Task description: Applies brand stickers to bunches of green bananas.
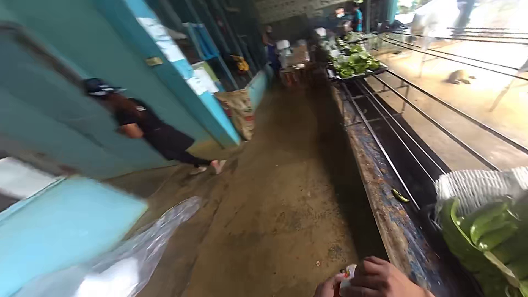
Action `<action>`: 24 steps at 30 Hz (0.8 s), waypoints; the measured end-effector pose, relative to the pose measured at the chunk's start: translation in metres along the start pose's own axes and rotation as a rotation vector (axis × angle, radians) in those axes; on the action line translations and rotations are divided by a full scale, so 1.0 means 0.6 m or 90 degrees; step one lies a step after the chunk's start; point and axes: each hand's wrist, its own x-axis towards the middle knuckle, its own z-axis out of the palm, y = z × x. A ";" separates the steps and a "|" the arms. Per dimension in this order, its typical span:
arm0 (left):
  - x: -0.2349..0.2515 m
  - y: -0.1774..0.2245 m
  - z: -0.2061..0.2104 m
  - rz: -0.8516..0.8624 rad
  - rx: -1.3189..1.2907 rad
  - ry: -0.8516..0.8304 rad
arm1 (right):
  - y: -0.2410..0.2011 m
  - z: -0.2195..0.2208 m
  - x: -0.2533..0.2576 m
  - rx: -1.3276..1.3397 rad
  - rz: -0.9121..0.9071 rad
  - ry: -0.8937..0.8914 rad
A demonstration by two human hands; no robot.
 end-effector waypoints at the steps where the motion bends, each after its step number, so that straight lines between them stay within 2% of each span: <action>1: 0.023 0.022 0.007 0.001 0.034 -0.016 | 0.019 -0.002 0.001 -0.029 0.012 0.004; 4: 0.075 0.113 0.043 0.011 0.127 -0.066 | 0.053 -0.022 0.034 -0.084 0.080 0.057; 7: 0.144 0.182 0.079 0.013 0.162 -0.165 | 0.078 -0.065 0.052 -0.131 0.179 0.115; 9: 0.185 0.225 0.109 0.002 0.198 -0.214 | 0.092 -0.105 0.041 -0.215 0.291 0.223; 12: 0.222 0.268 0.153 -0.027 0.239 -0.242 | 0.090 -0.186 -0.032 -0.352 0.576 0.412; 16: 0.262 0.281 0.200 -0.065 0.270 -0.265 | 0.071 -0.257 -0.262 -0.364 1.038 0.559; 18: 0.273 0.274 0.217 -0.078 0.281 -0.270 | 0.071 -0.267 -0.366 -0.341 1.280 0.520; 19: 0.275 0.269 0.226 -0.082 0.283 -0.268 | 0.074 -0.269 -0.400 -0.323 1.362 0.481; 21: 0.272 0.260 0.237 -0.095 0.284 -0.258 | 0.077 -0.259 -0.439 -0.302 1.448 0.390; 24: 0.272 0.260 0.255 -0.100 0.279 -0.254 | 0.083 -0.262 -0.425 -0.325 1.522 0.222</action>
